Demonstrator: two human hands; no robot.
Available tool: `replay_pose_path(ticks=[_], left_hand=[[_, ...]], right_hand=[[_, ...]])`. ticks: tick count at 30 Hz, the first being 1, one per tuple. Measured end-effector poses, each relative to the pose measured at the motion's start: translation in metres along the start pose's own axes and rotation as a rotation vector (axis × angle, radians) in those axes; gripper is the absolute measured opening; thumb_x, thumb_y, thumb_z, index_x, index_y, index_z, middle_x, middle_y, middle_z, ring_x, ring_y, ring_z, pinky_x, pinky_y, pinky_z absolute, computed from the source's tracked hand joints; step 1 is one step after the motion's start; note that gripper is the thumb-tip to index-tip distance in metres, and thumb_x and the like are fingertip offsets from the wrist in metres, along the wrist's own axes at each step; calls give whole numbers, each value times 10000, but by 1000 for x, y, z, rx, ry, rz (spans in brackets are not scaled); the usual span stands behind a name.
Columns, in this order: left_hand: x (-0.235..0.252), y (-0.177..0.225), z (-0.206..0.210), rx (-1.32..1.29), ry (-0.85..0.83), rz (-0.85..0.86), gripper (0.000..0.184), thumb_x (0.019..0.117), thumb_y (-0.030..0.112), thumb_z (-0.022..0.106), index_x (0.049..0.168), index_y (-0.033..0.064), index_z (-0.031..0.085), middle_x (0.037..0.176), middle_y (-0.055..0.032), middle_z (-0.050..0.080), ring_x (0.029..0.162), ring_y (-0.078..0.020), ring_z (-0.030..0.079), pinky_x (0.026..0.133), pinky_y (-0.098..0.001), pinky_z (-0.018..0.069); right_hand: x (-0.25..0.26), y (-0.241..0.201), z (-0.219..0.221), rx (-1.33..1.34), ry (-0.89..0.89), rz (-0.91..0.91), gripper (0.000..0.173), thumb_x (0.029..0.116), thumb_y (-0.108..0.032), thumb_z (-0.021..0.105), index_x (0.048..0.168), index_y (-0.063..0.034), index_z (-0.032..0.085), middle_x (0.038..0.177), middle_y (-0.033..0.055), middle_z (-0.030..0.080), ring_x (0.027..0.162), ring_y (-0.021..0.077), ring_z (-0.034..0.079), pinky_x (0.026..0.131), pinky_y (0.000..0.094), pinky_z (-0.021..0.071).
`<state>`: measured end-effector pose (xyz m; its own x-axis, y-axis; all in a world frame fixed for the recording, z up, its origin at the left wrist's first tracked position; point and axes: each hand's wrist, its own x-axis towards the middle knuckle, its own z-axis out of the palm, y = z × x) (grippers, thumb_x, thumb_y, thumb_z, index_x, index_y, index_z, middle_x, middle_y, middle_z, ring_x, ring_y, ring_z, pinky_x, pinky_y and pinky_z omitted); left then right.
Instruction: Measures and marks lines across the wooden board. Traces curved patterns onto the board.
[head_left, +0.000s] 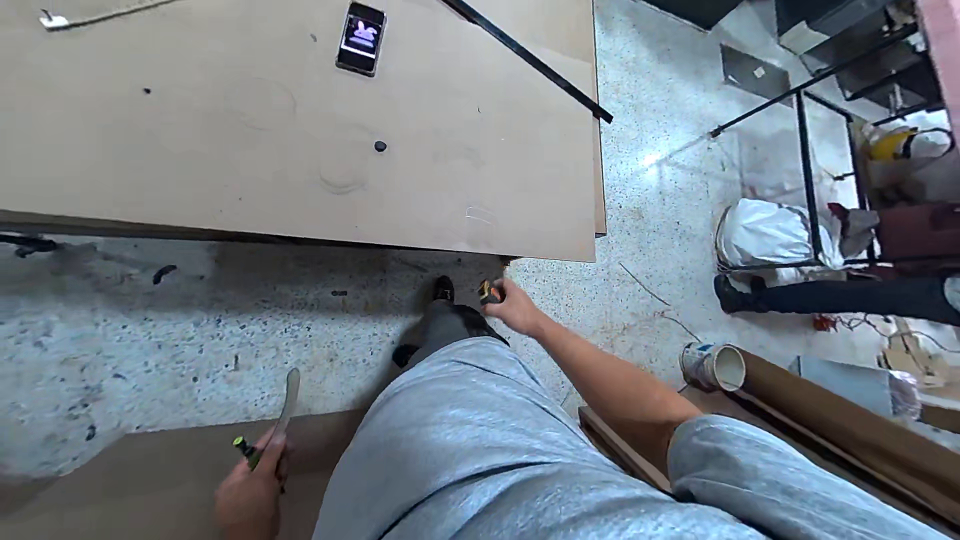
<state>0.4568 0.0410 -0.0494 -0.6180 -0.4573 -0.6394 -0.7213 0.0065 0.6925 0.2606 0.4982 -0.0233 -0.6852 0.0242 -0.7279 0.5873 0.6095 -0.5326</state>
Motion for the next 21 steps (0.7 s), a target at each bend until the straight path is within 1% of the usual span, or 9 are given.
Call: replay_pose_path(ticks=[3,5,8,10,12,13,16,19,21], left_hand=[[24,10,-16,-73,-13,32,318,1056,167,550,1285,-46,607,717,26,629,506,-27,524,473,-190,469],[39,24,-20,-74,-61,53,343,1063,169,538,1320,-48,599,724,28,610,514,-36,519,483,-190,470],[62,54,-19,-28,-138,91,363,1046,153,542,1343,-44,610,710,39,605,500,-29,492,477,-185,447],[81,76,-20,-12,-186,102,372,1042,138,533,1361,-43,599,723,40,615,498,-19,486,471,-177,438],[97,101,-19,1,-224,100,366,1049,125,523,1362,-50,596,765,32,637,516,-12,497,489,-165,444],[103,114,-19,2,-235,97,359,1053,126,519,1354,-50,603,761,31,637,521,-18,502,496,-166,447],[135,149,-22,7,-286,117,357,1045,106,513,1355,-48,598,704,41,609,506,-34,504,492,-187,457],[161,185,-22,27,-339,134,349,1010,66,547,1336,-42,607,752,12,647,515,-50,518,493,-198,472],[182,213,-22,57,-369,180,306,1009,77,570,1294,-19,623,746,6,629,516,-62,524,485,-203,475]], right_hand=[[2,-10,41,195,-178,60,707,781,-286,822,1380,-67,517,1158,165,675,1042,279,676,910,514,563],[9,-17,55,261,-243,50,699,784,-258,784,1393,-80,492,1178,158,660,1047,262,663,895,494,557],[21,-33,54,317,-284,14,740,826,-244,741,1479,-97,425,1278,178,627,1118,275,640,938,505,534],[30,-41,50,368,-284,-12,700,919,-344,714,1492,-77,414,1295,196,617,1090,289,654,930,497,547],[38,-46,47,403,-255,-1,642,994,-519,614,1438,-74,490,1232,185,645,1029,275,667,898,481,554],[42,-47,48,432,-241,19,611,1016,-552,560,1390,-70,536,1174,170,656,990,259,664,873,467,556],[57,-57,51,492,-217,86,531,1033,-512,543,1289,-49,593,1082,145,664,923,233,657,827,447,558],[57,-66,56,466,-176,114,426,1036,-408,550,1273,-57,601,1082,133,661,902,224,644,794,436,542],[51,-75,57,438,-131,110,395,1025,-391,553,1250,-73,619,1044,125,663,861,219,636,750,429,531]])
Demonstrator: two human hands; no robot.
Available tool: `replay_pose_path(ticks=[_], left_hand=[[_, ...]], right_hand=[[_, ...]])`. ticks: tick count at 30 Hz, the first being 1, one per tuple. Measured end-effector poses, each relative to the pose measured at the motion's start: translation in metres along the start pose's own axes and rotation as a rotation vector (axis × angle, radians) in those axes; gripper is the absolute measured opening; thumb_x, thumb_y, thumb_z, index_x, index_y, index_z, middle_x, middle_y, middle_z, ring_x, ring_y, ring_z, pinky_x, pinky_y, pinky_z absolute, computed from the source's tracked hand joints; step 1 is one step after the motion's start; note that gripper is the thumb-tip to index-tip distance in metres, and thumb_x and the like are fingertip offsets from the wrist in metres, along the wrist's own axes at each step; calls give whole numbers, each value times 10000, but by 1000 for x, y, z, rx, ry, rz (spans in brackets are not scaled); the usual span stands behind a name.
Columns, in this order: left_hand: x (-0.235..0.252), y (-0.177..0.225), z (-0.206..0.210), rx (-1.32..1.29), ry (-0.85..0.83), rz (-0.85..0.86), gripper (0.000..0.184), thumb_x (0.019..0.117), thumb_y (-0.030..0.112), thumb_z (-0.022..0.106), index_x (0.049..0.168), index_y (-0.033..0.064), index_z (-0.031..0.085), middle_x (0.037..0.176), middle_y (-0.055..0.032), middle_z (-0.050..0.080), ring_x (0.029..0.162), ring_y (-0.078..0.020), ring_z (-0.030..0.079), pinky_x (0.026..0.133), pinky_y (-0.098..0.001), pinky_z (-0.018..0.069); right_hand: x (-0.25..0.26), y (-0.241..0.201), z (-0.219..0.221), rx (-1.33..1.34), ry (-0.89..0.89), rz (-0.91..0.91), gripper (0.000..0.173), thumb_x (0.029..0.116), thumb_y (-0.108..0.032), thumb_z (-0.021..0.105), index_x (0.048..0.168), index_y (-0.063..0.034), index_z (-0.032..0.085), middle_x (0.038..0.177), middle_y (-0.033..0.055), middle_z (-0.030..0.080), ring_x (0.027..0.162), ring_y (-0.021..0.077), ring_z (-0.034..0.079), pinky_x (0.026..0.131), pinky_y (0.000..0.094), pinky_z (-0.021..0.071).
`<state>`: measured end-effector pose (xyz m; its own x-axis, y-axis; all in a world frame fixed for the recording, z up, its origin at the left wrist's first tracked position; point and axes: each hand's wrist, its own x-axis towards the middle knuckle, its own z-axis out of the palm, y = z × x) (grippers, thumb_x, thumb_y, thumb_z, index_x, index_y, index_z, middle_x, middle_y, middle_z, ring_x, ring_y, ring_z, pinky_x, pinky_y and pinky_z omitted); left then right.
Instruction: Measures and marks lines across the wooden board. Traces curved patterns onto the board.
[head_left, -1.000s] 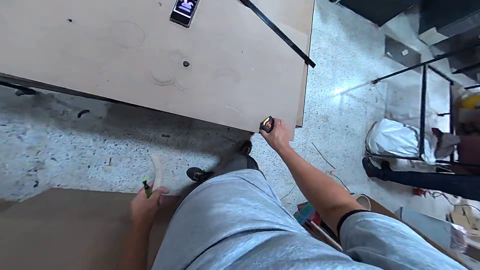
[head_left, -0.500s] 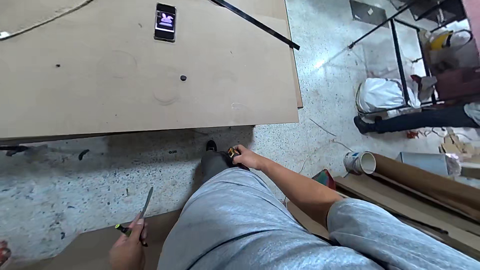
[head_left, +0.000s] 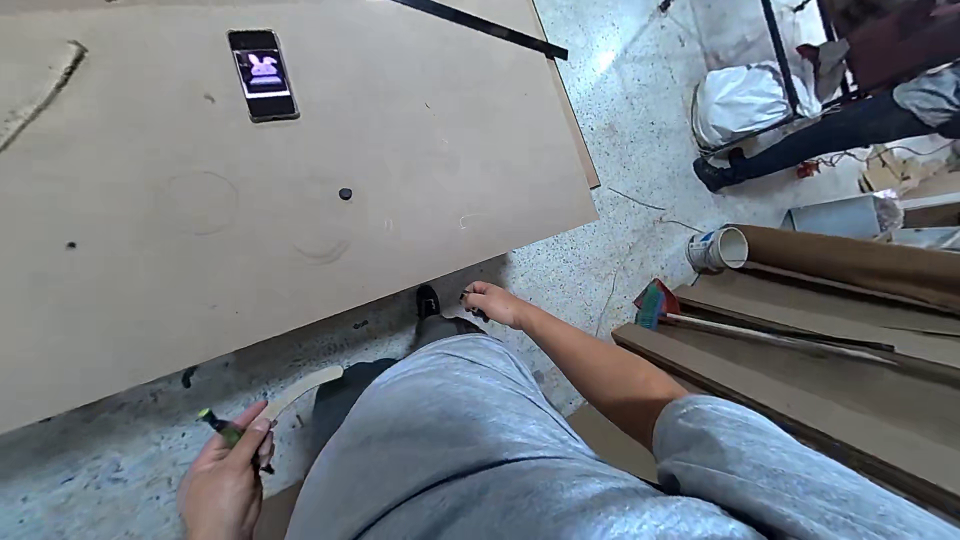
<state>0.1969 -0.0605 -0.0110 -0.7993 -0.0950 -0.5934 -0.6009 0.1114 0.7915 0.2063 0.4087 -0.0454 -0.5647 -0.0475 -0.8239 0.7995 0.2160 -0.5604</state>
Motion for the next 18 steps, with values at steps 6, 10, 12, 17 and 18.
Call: replay_pose_path(ticks=[6,10,12,17,18], left_hand=[[92,88,-57,241,199,26,232,986,95,671,1207,29,646,865,-39,667,586,-79,551,538,-248,502],[183,128,-131,282,292,84,269,966,159,706,1211,58,656,854,-26,634,575,-69,500,539,-250,464],[223,140,-163,290,274,93,261,964,152,708,1208,72,659,874,-16,638,575,-58,495,530,-238,454],[285,147,-207,636,-27,70,312,959,209,722,1246,92,679,1033,-97,701,735,-179,622,681,-400,549],[286,147,-209,750,-102,68,319,962,222,725,1242,74,687,1080,-158,709,836,-274,664,769,-524,555]], right_hand=[[-32,-6,31,36,170,-26,379,1036,-376,559,1284,-96,620,988,102,649,786,191,590,689,407,504],[-19,27,79,127,305,-8,311,989,-327,549,1199,-118,643,847,42,639,657,148,562,568,342,466],[-16,28,129,190,388,25,283,1002,-306,540,1174,-103,638,844,48,633,652,155,560,567,346,465],[-6,-12,288,334,487,23,317,1012,-278,515,1244,-106,645,958,81,678,752,197,622,642,413,533],[-6,-28,316,336,471,26,324,999,-270,524,1256,-117,647,994,79,685,804,200,637,683,429,544]])
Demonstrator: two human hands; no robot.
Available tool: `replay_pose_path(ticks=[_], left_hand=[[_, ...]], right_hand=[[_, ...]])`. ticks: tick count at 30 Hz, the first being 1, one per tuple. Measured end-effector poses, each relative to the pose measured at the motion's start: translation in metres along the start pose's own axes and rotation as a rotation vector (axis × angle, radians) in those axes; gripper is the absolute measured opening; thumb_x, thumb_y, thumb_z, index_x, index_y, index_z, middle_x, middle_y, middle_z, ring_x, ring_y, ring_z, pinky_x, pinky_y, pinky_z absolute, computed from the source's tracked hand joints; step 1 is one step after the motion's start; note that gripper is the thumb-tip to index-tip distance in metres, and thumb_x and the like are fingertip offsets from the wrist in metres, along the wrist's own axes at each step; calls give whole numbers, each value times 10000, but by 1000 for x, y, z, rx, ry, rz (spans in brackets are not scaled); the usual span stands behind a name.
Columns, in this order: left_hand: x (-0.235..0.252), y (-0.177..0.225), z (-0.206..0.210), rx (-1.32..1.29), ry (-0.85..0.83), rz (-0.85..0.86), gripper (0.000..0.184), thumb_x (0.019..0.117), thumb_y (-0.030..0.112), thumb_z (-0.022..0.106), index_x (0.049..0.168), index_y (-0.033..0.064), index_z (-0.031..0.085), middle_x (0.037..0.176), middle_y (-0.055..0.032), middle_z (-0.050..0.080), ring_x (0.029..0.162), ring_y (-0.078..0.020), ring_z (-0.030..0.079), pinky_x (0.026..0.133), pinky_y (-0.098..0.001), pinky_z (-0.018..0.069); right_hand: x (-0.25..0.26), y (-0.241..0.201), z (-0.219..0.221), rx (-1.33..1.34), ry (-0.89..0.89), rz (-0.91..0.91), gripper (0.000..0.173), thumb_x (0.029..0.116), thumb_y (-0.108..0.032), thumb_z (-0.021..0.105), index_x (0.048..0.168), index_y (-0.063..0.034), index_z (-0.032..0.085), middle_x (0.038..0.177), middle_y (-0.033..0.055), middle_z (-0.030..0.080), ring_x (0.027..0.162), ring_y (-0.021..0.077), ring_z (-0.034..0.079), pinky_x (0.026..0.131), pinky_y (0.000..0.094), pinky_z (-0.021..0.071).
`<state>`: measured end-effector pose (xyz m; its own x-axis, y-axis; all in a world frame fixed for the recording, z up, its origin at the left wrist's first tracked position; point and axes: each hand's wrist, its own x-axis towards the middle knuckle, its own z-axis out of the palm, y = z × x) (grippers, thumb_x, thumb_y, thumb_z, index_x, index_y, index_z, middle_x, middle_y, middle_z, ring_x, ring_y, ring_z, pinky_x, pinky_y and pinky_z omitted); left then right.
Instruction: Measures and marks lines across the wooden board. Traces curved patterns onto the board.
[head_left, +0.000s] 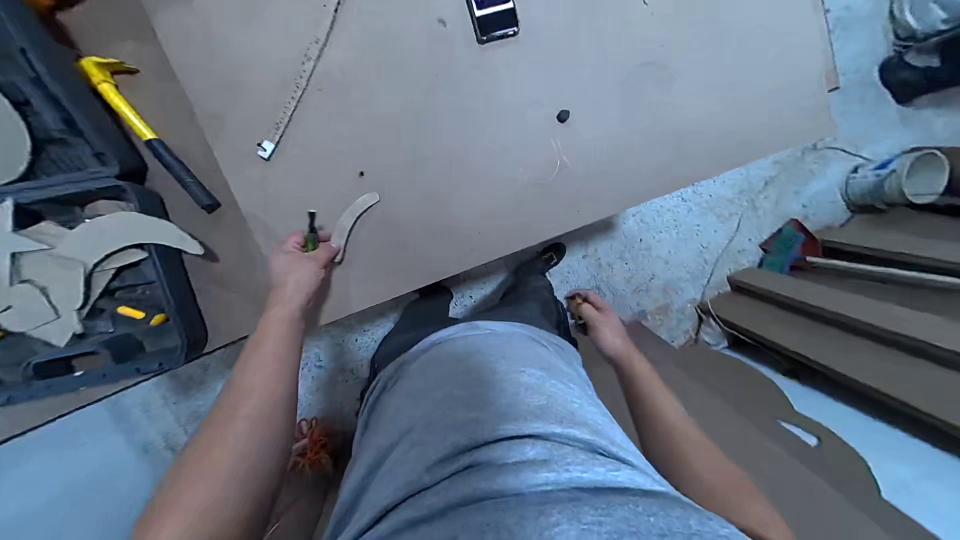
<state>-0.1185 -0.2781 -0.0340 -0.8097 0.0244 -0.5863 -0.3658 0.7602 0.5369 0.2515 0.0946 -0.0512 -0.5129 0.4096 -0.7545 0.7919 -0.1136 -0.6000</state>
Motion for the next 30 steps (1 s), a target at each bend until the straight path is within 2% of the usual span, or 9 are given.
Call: replay_pose_path(ticks=[3,6,15,20,22,24,26,28,30], left_hand=[[-9,-8,9,207,-159,77,262,971,251,727,1153,63,722,1046,-197,716,936,-368,682,845,-659,519],[-11,4,23,328,-273,206,239,1012,296,675,1122,95,744,1002,-162,729,929,-337,694,854,-639,530],[-1,56,61,594,-308,400,295,1034,343,606,1121,92,733,997,-208,722,979,-416,690,873,-688,506],[-25,58,52,701,-286,441,392,1014,408,620,1070,30,706,941,-251,699,919,-469,682,803,-719,505],[-45,47,47,582,-390,508,343,986,391,682,1100,70,722,951,-191,721,895,-392,703,801,-683,538],[-62,30,49,434,-641,512,257,961,337,738,1108,127,741,984,-87,745,912,-251,720,852,-585,584],[-74,15,49,342,-844,457,208,971,323,733,1058,134,749,897,-29,747,834,-166,711,806,-472,592],[-72,10,45,267,-906,398,134,969,258,737,1025,137,750,841,-9,742,768,-136,702,743,-397,598],[-62,7,42,278,-911,415,102,940,211,766,1008,138,747,800,-17,712,723,-148,667,688,-412,567]], right_hand=[[-37,-17,68,-5,-58,17,308,984,-273,575,1256,-152,657,1043,61,700,904,196,666,774,461,564],[-48,-33,110,74,-45,19,311,945,-286,638,1226,-161,678,997,56,696,872,186,659,761,445,556],[-36,-30,156,178,-109,55,278,980,-334,621,1165,-138,688,925,60,674,800,181,637,703,415,532],[-48,-59,186,100,-150,28,380,1007,-468,609,1199,-148,681,982,76,701,873,209,675,783,483,559],[-54,-71,200,77,-145,-32,482,1007,-563,574,1233,-145,659,1001,84,705,903,217,684,821,504,566],[-59,-79,217,87,-127,-100,531,1017,-607,521,1251,-144,634,1004,82,708,908,212,693,832,502,574],[-61,-85,234,96,-73,-153,541,1025,-623,480,1247,-152,628,994,59,712,912,195,698,837,496,577],[-59,-88,248,81,-5,-189,543,1027,-623,473,1236,-145,621,957,52,708,872,192,699,806,491,587],[-54,-89,257,39,25,-203,559,1029,-624,465,1257,-134,608,965,62,700,857,202,697,793,484,592]])
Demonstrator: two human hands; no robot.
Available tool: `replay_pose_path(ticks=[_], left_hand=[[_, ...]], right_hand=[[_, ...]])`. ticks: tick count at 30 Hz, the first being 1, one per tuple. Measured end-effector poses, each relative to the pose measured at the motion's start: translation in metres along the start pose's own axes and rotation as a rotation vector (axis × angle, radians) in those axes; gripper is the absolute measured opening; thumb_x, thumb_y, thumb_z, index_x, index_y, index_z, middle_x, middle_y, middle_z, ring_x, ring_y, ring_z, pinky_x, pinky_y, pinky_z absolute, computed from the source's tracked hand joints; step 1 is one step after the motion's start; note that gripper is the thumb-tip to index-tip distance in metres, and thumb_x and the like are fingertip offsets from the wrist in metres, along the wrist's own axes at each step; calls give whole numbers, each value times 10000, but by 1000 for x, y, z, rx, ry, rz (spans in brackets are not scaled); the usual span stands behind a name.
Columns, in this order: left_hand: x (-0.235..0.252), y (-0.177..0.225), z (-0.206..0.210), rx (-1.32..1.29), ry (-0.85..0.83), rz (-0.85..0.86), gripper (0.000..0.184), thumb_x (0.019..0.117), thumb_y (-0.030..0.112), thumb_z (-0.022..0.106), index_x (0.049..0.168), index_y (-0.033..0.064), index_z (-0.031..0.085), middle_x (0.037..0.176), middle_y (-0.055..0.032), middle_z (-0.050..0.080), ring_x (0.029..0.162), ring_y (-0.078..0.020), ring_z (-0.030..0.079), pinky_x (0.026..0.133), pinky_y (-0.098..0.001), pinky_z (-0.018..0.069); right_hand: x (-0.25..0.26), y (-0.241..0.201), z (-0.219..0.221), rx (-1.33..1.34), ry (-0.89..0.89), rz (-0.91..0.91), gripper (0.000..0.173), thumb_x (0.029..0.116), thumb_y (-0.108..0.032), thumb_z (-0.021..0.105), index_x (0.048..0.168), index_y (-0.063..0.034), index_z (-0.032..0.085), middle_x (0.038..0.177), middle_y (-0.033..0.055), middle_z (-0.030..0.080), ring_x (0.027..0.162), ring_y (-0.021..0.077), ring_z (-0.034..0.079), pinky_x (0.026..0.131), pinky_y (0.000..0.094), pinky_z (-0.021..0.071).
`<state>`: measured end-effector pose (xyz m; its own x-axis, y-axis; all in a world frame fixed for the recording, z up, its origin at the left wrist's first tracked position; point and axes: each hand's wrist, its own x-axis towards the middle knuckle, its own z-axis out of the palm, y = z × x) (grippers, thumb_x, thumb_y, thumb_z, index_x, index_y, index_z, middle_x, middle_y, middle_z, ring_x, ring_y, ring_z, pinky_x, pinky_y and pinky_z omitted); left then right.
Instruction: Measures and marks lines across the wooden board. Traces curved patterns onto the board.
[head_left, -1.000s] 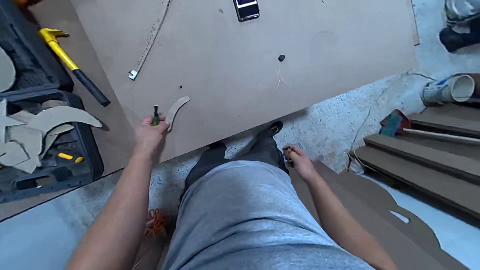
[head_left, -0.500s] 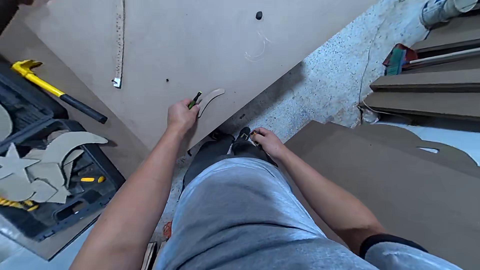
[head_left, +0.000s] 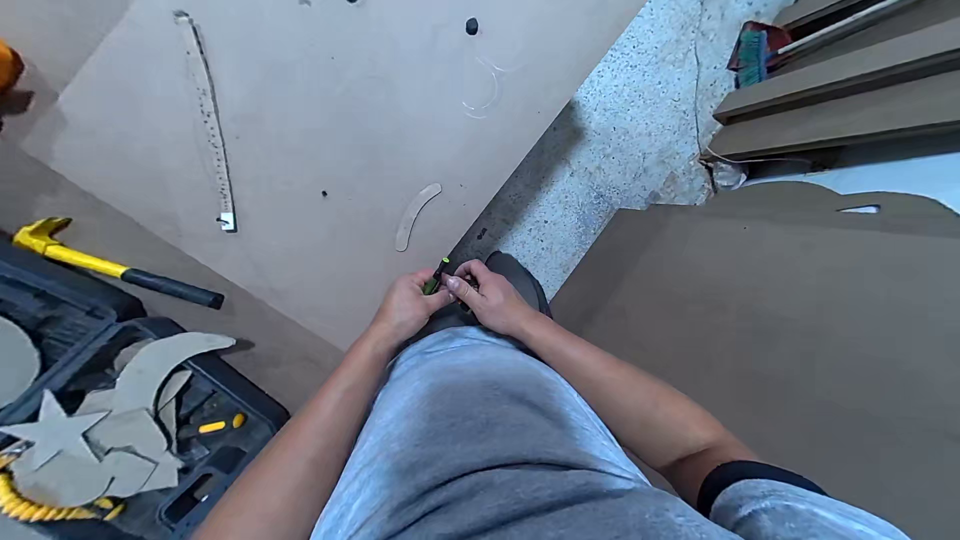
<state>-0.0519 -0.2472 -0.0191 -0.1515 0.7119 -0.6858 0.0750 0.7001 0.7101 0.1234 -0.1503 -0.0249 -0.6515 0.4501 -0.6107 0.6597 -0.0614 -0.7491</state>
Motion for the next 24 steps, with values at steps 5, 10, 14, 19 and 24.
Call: replay_pose_path(ticks=[5,10,14,19,24], left_hand=[[0,-6,-16,127,-85,-7,239,906,226,805,1104,139,703,859,-30,705,764,-163,673,718,-436,581],[9,-4,-29,190,-200,-52,192,889,242,821,965,115,699,749,-37,656,668,-178,617,628,-425,526],[12,-12,-33,70,-261,-21,152,875,160,785,863,98,647,669,-36,567,581,-162,518,540,-359,430],[29,-18,-56,-80,-1,-13,126,913,155,738,940,74,646,655,-35,554,497,-127,452,466,-301,384],[45,-11,-79,537,284,161,390,1008,230,652,1397,204,635,1074,-145,737,904,-317,722,818,-597,576]], right_hand=[[3,-1,20,-36,-20,-18,503,1062,-567,429,1290,-148,590,994,59,704,887,198,701,808,483,593],[6,4,17,-48,-98,-107,479,1084,-518,411,1351,-163,588,1131,51,698,997,175,691,904,479,574],[11,19,3,-85,-239,-167,449,1053,-546,486,1310,-220,658,1219,14,704,1128,141,669,992,482,546],[25,28,-12,-104,-166,-117,258,1017,-363,591,975,-162,748,974,-4,727,907,132,680,818,447,553],[39,38,-6,56,-54,38,294,1079,-371,530,1119,-198,764,870,-51,737,769,84,675,754,374,569]])
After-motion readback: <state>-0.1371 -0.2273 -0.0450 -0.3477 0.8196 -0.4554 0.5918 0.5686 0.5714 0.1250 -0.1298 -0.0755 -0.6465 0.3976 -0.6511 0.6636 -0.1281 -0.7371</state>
